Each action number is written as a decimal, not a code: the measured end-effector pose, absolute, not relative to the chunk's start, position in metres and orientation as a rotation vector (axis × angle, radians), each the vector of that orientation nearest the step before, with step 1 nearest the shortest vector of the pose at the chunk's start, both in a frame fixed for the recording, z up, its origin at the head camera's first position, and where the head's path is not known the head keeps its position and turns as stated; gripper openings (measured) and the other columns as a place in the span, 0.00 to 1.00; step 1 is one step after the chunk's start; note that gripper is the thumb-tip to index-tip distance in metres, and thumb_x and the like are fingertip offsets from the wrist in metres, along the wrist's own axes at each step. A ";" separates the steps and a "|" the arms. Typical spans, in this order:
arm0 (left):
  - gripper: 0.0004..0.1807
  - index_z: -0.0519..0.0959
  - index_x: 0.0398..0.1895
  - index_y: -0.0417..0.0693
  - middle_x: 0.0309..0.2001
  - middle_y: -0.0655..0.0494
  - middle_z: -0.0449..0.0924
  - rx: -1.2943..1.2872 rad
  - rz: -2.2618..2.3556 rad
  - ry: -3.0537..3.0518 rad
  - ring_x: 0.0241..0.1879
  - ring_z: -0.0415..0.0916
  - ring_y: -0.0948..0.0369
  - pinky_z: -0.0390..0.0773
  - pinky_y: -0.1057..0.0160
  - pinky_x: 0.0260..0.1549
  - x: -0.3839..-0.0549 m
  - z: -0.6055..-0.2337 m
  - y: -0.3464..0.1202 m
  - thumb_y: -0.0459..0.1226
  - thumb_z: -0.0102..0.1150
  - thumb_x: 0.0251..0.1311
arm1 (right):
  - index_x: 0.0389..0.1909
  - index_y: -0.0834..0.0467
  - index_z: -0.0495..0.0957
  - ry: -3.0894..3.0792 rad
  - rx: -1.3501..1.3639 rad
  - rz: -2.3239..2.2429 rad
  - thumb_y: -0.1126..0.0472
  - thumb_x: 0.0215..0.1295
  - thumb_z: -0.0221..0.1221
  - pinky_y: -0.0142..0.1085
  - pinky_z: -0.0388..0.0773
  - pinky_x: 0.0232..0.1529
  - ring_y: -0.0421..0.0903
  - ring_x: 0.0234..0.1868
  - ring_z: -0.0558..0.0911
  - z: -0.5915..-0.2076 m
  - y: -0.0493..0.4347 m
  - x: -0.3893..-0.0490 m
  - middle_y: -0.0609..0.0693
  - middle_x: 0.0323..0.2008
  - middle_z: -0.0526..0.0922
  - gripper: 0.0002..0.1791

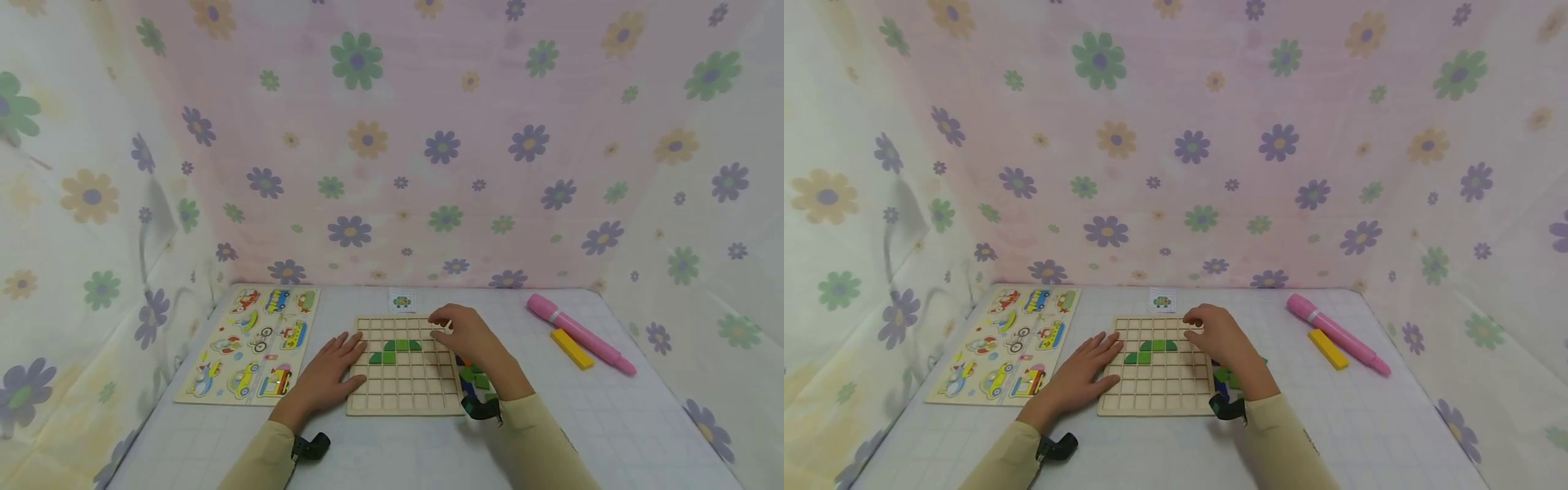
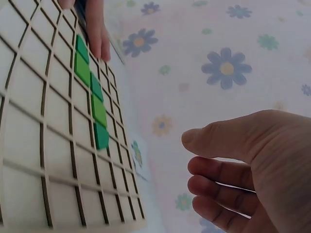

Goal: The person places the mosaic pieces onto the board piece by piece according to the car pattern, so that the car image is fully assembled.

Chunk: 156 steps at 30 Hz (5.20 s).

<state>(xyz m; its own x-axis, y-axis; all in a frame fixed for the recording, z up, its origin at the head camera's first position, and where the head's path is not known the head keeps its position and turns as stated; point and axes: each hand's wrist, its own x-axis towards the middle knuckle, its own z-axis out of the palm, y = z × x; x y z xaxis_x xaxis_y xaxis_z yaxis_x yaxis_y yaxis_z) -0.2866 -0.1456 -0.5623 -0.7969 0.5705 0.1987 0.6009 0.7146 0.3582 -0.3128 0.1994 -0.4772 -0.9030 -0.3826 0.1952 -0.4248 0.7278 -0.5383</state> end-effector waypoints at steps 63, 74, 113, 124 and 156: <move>0.39 0.66 0.85 0.46 0.85 0.49 0.58 -0.966 -0.619 -2.857 0.85 0.49 0.45 0.50 0.44 0.83 -0.287 -0.561 -0.143 0.56 0.54 0.79 | 0.44 0.55 0.88 -3.115 0.448 0.719 0.62 0.66 0.75 0.47 0.84 0.46 0.47 0.38 0.77 -0.514 0.264 -0.303 0.44 0.35 0.81 0.08; 0.40 0.65 0.85 0.45 0.85 0.49 0.57 -0.958 -0.599 -2.856 0.85 0.49 0.44 0.50 0.45 0.83 -0.289 -0.558 -0.142 0.57 0.53 0.79 | 0.46 0.55 0.89 -3.112 0.501 0.699 0.64 0.64 0.75 0.50 0.85 0.50 0.47 0.41 0.78 -0.513 0.266 -0.305 0.44 0.39 0.83 0.10; 0.40 0.63 0.87 0.52 0.87 0.56 0.54 -0.939 -0.498 -2.889 0.86 0.46 0.50 0.48 0.50 0.84 -0.293 -0.568 -0.144 0.60 0.50 0.80 | 0.45 0.54 0.90 -2.862 0.767 0.763 0.62 0.68 0.75 0.45 0.84 0.42 0.45 0.39 0.79 -0.489 0.223 -0.314 0.41 0.38 0.83 0.07; 0.41 0.62 0.87 0.50 0.87 0.54 0.54 -0.942 -0.529 -2.891 0.86 0.46 0.49 0.48 0.49 0.84 -0.293 -0.569 -0.145 0.59 0.52 0.79 | 0.45 0.54 0.90 -2.795 0.858 0.789 0.63 0.68 0.75 0.44 0.84 0.41 0.47 0.39 0.80 -0.484 0.197 -0.316 0.41 0.38 0.83 0.08; 0.40 0.65 0.85 0.47 0.85 0.50 0.58 -0.960 -0.539 -2.864 0.84 0.50 0.45 0.52 0.46 0.83 -0.291 -0.565 -0.144 0.57 0.53 0.79 | 0.43 0.53 0.90 -2.823 0.763 0.817 0.62 0.66 0.77 0.43 0.87 0.45 0.43 0.42 0.83 -0.512 0.155 -0.307 0.41 0.40 0.82 0.08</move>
